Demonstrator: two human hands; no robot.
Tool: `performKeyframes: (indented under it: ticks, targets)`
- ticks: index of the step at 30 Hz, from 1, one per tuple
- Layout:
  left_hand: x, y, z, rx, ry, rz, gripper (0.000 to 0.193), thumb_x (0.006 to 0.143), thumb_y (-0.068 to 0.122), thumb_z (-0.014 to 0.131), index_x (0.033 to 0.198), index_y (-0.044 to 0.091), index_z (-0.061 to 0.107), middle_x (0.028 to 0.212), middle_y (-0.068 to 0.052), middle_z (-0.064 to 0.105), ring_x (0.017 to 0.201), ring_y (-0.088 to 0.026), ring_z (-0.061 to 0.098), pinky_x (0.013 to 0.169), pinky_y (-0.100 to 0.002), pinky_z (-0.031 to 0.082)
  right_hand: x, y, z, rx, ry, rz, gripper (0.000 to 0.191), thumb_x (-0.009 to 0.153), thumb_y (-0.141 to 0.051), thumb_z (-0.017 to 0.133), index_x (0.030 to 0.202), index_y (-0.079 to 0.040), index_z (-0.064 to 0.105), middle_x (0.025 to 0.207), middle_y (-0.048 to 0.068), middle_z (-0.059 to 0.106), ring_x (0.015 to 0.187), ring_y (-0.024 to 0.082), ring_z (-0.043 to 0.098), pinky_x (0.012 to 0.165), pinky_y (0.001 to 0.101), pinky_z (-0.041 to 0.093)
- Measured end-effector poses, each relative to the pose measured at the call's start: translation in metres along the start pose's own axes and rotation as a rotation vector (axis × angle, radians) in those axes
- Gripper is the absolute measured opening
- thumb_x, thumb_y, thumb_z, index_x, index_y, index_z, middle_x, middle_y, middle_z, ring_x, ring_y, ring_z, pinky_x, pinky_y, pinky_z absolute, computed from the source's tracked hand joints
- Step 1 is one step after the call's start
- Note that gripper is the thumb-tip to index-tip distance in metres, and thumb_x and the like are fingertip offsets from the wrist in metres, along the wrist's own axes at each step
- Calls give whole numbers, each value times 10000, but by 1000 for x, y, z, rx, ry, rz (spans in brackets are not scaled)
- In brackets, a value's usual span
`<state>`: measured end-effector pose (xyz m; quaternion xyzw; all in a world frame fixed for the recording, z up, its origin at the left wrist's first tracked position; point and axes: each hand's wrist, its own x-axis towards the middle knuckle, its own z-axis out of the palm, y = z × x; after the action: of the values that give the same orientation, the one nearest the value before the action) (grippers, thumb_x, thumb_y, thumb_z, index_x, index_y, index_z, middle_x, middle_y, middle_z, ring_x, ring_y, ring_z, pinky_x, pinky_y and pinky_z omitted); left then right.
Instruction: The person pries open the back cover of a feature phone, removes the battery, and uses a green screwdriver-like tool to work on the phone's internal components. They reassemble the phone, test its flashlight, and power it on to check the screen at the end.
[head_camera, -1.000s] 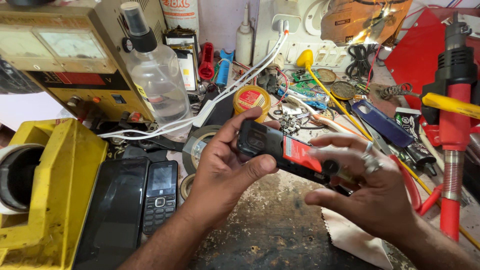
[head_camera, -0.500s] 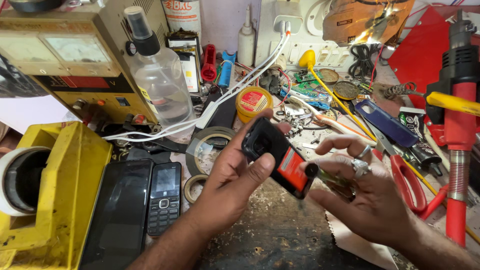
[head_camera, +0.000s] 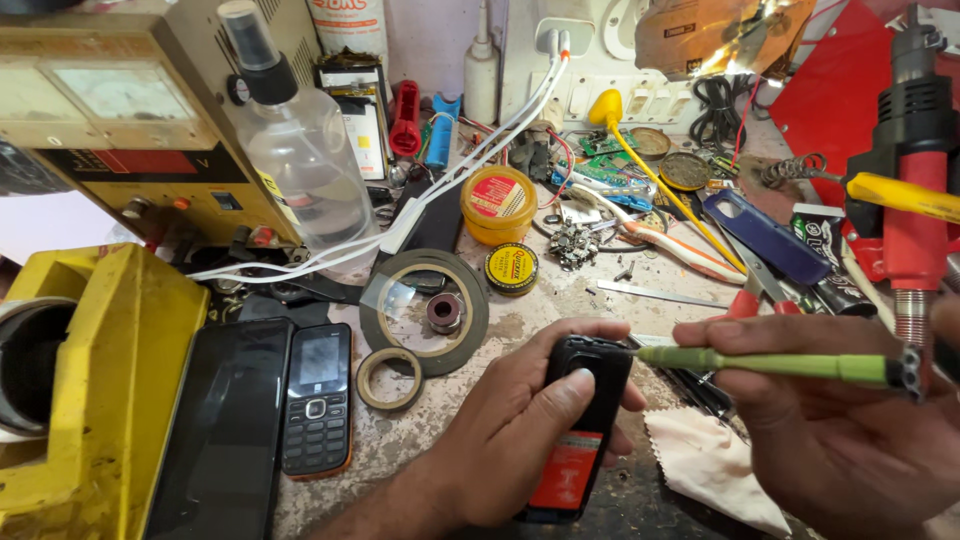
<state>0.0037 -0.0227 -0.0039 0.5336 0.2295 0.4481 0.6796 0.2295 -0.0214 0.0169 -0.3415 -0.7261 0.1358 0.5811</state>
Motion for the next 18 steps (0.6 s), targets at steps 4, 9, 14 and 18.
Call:
performKeyframes:
  ticks: [4,9,14,18]
  targets:
    - [0,-1,2,-23,-1,-54,485,1058,208,429,1490,-12,439,1116,-151,687,879,-179,711,819,-334,611,-4,4,-6,-111,-70,12,149,999,12,656,1143,21,617,1070,165,739,1014,235,765,987,308,607]
    - [0,-3,5,-67,1,-82,466,1061,207,439,1472,-12,451,1116,-164,689,857,-185,706,805,-336,606,-17,12,-12,-26,-119,51,243,952,-59,665,1168,3,573,1137,123,757,1052,162,761,977,251,604]
    - [0,-9,4,-71,-25,-32,437,1073,190,446,1450,-30,473,1157,-164,688,901,-185,703,841,-340,612,-26,23,-17,107,-229,134,335,936,0,655,1254,41,559,1216,179,720,1152,209,723,1007,238,566]
    - [0,-16,2,-123,-34,-80,434,1070,172,451,1446,-41,486,1155,-162,682,911,-184,706,844,-349,618,-7,-5,-29,791,-349,522,464,1006,-89,624,1371,163,487,1381,295,619,1277,360,632,1104,370,457]
